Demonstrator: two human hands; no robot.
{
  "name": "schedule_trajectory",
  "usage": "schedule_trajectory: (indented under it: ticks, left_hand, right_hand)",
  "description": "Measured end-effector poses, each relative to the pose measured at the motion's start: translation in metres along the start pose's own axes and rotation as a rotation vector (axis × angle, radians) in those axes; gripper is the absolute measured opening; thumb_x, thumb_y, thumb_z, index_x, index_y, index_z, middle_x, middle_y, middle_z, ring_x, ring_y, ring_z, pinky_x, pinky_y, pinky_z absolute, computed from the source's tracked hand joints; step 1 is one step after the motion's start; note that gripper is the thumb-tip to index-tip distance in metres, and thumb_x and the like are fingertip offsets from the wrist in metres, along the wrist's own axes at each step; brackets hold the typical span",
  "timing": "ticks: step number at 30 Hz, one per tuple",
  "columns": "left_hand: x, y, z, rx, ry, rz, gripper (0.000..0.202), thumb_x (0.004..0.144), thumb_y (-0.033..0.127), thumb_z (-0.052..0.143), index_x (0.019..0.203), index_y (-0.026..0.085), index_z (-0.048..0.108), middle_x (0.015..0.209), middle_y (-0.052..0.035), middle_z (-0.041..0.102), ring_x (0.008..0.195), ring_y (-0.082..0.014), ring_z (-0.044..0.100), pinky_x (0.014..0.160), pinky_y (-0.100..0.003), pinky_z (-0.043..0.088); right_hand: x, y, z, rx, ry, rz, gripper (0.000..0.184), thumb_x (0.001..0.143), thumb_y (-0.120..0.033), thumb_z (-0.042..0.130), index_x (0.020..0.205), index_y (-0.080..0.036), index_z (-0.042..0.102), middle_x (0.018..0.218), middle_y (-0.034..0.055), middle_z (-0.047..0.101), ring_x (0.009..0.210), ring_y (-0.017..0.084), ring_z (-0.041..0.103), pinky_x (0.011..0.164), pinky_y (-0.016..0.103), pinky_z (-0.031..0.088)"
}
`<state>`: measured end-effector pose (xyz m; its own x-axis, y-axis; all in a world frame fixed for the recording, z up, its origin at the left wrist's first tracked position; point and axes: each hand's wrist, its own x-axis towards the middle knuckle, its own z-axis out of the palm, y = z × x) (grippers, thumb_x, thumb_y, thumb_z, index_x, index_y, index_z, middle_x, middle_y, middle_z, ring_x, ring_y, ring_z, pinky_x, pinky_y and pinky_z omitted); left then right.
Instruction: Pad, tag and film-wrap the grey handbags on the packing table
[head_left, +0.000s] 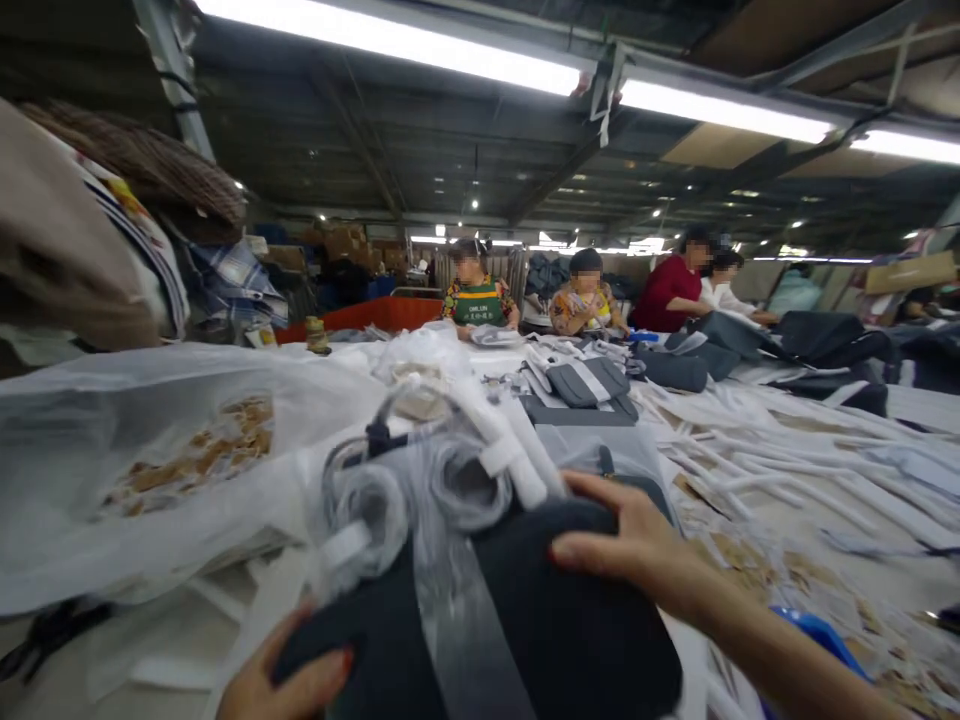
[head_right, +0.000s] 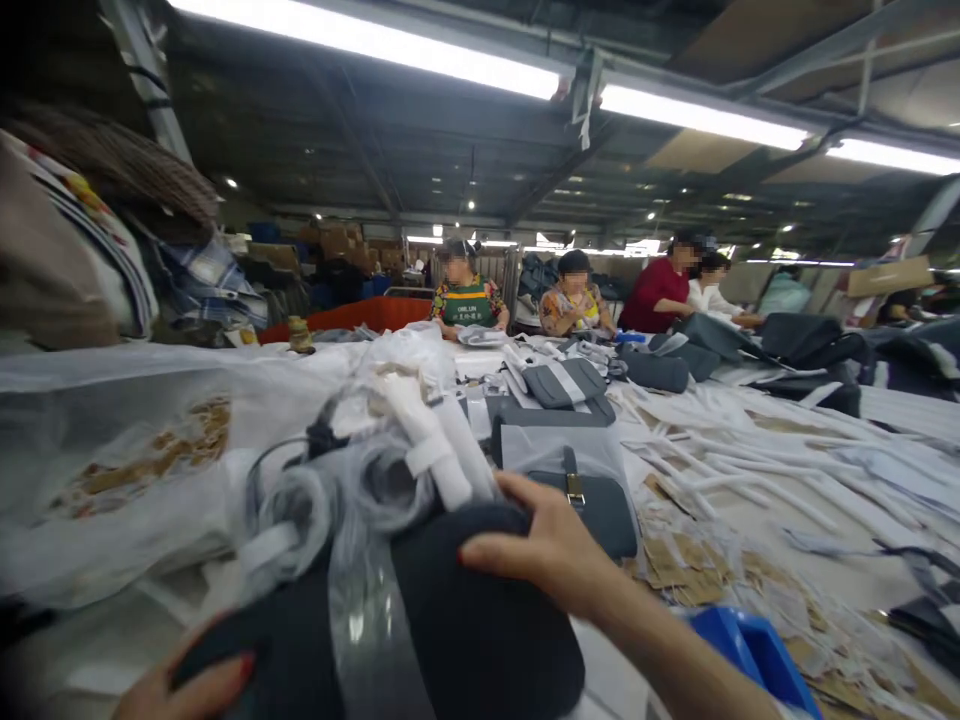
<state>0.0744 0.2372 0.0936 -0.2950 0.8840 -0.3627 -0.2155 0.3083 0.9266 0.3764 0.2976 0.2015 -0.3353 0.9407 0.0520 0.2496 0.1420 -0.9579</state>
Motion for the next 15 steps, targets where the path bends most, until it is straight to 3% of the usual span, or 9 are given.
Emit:
schedule_trajectory:
  ticks: [3,6,8,11,15]
  left_hand:
    - [0.050,0.067,0.067,-0.293,0.040,0.129,0.042,0.046,0.012,0.075,0.086,0.016,0.065,0.072,0.0002,0.071,0.060,-0.0209,0.067,0.058,-0.030,0.057]
    - [0.119,0.128,0.138,-0.409,-0.020,0.244,0.029,0.050,0.007,0.070,0.078,0.010,0.066,0.065,-0.0023,0.070,0.053,-0.0166,0.065,0.055,-0.027,0.057]
    - [0.167,0.152,0.179,-0.426,-0.008,0.279,0.022,0.054,0.006,0.069,0.075,0.010,0.065,0.061,-0.0017,0.069,0.052,-0.0150,0.064,0.056,-0.026,0.057]
    - [0.234,0.160,0.226,-0.382,0.007,0.268,0.018,0.056,0.006,0.069,0.072,0.010,0.063,0.058,-0.0007,0.067,0.050,-0.0150,0.063,0.054,-0.028,0.056]
    - [0.311,0.133,0.262,-0.249,0.017,0.203,0.017,0.057,0.007,0.074,0.069,0.009,0.063,0.056,-0.0017,0.065,0.047,-0.0157,0.061,0.053,-0.030,0.055]
  right_hand:
    - [0.094,-0.017,-0.046,-0.030,0.152,-0.035,0.054,0.059,-0.041,0.077,0.106,-0.018,0.065,0.090,0.0022,0.071,0.081,0.022,0.066,0.071,0.033,0.053]
    - [0.173,-0.014,-0.092,0.040,0.182,-0.106,0.043,0.070,-0.042,0.069,0.105,-0.018,0.064,0.088,0.0027,0.071,0.079,0.020,0.066,0.073,0.035,0.053]
    - [0.214,0.000,-0.118,0.016,0.257,-0.181,0.039,0.072,-0.040,0.066,0.104,-0.017,0.064,0.092,0.0031,0.071,0.084,0.020,0.065,0.077,0.036,0.051]
    - [0.261,0.042,-0.148,-0.135,0.342,-0.184,0.042,0.071,-0.033,0.066,0.110,-0.019,0.060,0.098,0.0022,0.070,0.089,0.020,0.064,0.080,0.034,0.051]
    - [0.305,0.118,-0.161,-0.294,0.369,-0.012,0.035,0.074,-0.021,0.060,0.108,-0.016,0.058,0.096,0.0041,0.070,0.084,0.019,0.065,0.076,0.034,0.052]
